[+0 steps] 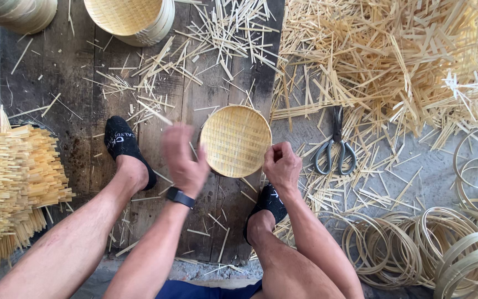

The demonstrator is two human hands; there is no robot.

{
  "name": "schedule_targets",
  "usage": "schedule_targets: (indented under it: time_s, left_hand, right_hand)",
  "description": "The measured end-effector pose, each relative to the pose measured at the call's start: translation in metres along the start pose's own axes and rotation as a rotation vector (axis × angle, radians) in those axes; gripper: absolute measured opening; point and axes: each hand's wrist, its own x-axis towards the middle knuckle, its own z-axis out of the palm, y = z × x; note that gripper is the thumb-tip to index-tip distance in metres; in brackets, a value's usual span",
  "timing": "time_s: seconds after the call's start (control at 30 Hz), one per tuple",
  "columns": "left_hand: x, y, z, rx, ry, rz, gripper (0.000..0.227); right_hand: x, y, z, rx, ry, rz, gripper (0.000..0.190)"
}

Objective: The person weaves thin bamboo strips into flat circular bases by hand, then uses a circular wooden mold as a guide to trim the excess strips with scissors.

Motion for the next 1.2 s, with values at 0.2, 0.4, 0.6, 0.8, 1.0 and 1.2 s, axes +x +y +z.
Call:
schedule_targets:
  time_s: [0.2,0.4,0.6,0.8,1.0,1.2]
  left_hand:
    - [-0.028,0.063,0.045,-0.046,-0.588,0.2,0.066]
    - [-0.033,0.048,0.034,-0.055,-0.663,0.154,0.051]
    - [-0.038,0.032,0.008,0.108,-0.696,0.335,0.035]
    - [-0.016,-0.027,-0.004,0.128,-0.711,0.716,0.047]
    - [0.086,-0.076,0.001,0.223,-0.487,1.026,0.029]
    - [0.234,-0.15,0.017,0.531,-0.17,0.547,0.029]
  right_hand:
    - [-0.006,0.002,0.007,0.043,-0.25,0.169,0.011]
    - [0.006,0.049,-0.014,0.811,0.011,0.354,0.017]
    - [-0.023,0.068,-0.023,0.344,0.022,0.395,0.035]
    - [-0.089,0.055,-0.013,-0.005,-0.034,0.062,0.017]
    - [-0.09,0.043,-0.015,-0.14,-0.104,-0.119,0.017]
    - [-0.086,0.044,-0.017,-0.201,-0.157,-0.176,0.016]
